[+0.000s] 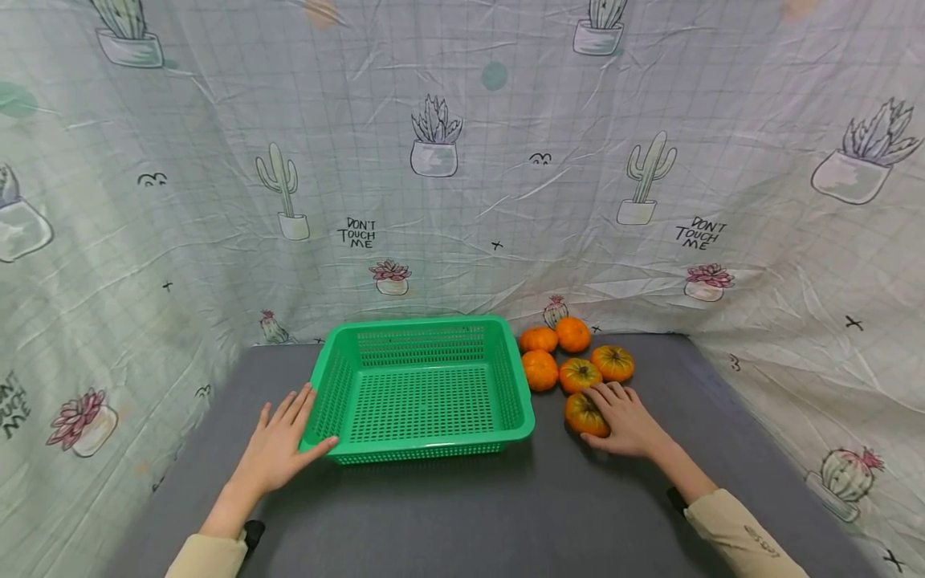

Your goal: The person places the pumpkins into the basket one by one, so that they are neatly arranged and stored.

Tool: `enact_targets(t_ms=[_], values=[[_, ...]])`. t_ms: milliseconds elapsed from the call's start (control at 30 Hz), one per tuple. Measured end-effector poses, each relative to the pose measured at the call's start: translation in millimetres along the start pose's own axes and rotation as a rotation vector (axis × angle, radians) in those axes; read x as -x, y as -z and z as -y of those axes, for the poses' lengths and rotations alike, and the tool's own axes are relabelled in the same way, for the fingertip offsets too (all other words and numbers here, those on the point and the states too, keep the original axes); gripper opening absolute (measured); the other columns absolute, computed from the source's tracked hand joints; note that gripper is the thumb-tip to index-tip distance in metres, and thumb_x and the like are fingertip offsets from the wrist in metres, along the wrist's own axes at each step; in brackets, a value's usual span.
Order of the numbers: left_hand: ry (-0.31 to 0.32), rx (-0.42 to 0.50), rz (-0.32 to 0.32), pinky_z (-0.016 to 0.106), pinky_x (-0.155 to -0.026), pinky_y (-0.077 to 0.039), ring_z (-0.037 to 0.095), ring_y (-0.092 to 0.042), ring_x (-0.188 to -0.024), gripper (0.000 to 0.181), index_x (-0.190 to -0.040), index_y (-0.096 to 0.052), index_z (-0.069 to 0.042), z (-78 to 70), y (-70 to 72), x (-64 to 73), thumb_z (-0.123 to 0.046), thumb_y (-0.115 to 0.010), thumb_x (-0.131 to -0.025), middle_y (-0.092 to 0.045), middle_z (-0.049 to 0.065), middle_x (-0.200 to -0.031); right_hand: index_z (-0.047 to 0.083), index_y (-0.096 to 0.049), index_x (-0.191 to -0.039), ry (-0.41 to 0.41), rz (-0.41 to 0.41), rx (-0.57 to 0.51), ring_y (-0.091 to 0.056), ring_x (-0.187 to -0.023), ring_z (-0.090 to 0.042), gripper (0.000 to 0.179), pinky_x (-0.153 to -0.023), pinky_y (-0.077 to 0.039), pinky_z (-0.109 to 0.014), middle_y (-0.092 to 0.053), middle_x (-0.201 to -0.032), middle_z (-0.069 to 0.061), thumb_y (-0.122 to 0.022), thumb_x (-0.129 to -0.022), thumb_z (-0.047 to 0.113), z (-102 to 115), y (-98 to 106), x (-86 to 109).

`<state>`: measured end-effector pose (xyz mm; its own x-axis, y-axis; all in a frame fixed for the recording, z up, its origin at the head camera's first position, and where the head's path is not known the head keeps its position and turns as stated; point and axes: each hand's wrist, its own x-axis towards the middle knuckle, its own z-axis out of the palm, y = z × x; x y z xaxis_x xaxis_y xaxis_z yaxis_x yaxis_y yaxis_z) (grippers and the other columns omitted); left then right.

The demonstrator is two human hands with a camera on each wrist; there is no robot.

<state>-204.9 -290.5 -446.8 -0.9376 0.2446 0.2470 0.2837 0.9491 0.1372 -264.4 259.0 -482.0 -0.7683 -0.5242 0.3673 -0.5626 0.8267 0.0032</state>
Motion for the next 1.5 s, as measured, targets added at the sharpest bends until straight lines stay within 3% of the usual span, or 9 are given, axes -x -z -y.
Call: enact_targets(t_ms=[233, 500, 733, 967, 1267, 1500], values=[[-0.001, 0.005, 0.003, 0.064, -0.101, -0.015, 0.042, -0.025, -0.130, 0.088, -0.142, -0.022, -0.004, -0.6, 0.4, -1.4, -0.059, -0.051, -0.079, -0.023, 0.017, -0.146, 0.010, -0.045, -0.130, -0.027, 0.005, -0.008, -0.043, -0.104, -0.029, 0.070, -0.084, -0.034, -0.050, -0.050, -0.120, -0.012, -0.060, -0.076, 0.051, 6.9, 8.8, -6.5], [-0.002, -0.017, 0.007, 0.064, -0.101, -0.015, 0.042, -0.024, -0.130, 0.089, -0.141, -0.024, -0.003, -0.4, 4.3, -1.1, -0.060, -0.050, -0.079, -0.026, 0.018, -0.145, 0.009, -0.050, -0.122, -0.051, -0.005, -0.052, -0.042, -0.108, -0.034, 0.069, -0.088, -0.033, -0.055, -0.048, -0.119, -0.017, -0.063, -0.072, 0.055, 15.1, 19.7, -17.5], [-0.018, -0.041, -0.028, 0.062, -0.101, -0.017, 0.041, -0.026, -0.130, 0.088, -0.138, -0.030, -0.001, -1.6, 6.6, -2.3, -0.061, -0.052, -0.077, -0.031, 0.020, -0.142, 0.014, -0.050, -0.117, -0.072, -0.024, -0.101, -0.042, -0.090, -0.025, 0.071, -0.076, -0.034, -0.040, -0.042, -0.099, -0.007, -0.064, -0.067, 0.063, 21.4, 26.6, -32.8], [-0.001, -0.030, 0.022, 0.063, -0.102, -0.014, 0.041, -0.021, -0.132, 0.089, -0.141, -0.024, -0.001, -2.0, 6.0, -2.2, -0.061, -0.049, -0.079, -0.025, 0.020, -0.145, 0.014, -0.050, -0.117, -0.050, -0.074, -0.133, -0.034, -0.076, -0.014, 0.073, -0.067, -0.023, -0.027, -0.038, -0.088, -0.002, -0.066, -0.065, 0.062, 26.6, 33.2, -50.2], [-0.001, -0.031, 0.023, 0.062, -0.102, -0.015, 0.042, -0.022, -0.132, 0.089, -0.141, -0.022, -0.001, -1.8, 3.4, -1.7, -0.061, -0.048, -0.080, -0.024, 0.020, -0.145, 0.011, -0.048, -0.125, -0.045, -0.035, -0.139, -0.032, -0.072, -0.014, 0.077, -0.066, -0.021, -0.028, -0.037, -0.086, -0.003, -0.063, -0.069, 0.061, 34.0, 45.5, -68.8], [0.001, -0.019, 0.028, 0.063, -0.102, -0.015, 0.041, -0.021, -0.132, 0.089, -0.141, -0.022, -0.001, -2.1, 3.5, -0.8, -0.060, -0.048, -0.081, -0.024, 0.020, -0.145, 0.010, -0.050, -0.123, -0.015, -0.046, -0.163, -0.031, -0.072, -0.015, 0.075, -0.066, -0.021, -0.029, -0.036, -0.085, -0.004, -0.066, -0.068, 0.058, 40.9, 51.1, -82.2]])
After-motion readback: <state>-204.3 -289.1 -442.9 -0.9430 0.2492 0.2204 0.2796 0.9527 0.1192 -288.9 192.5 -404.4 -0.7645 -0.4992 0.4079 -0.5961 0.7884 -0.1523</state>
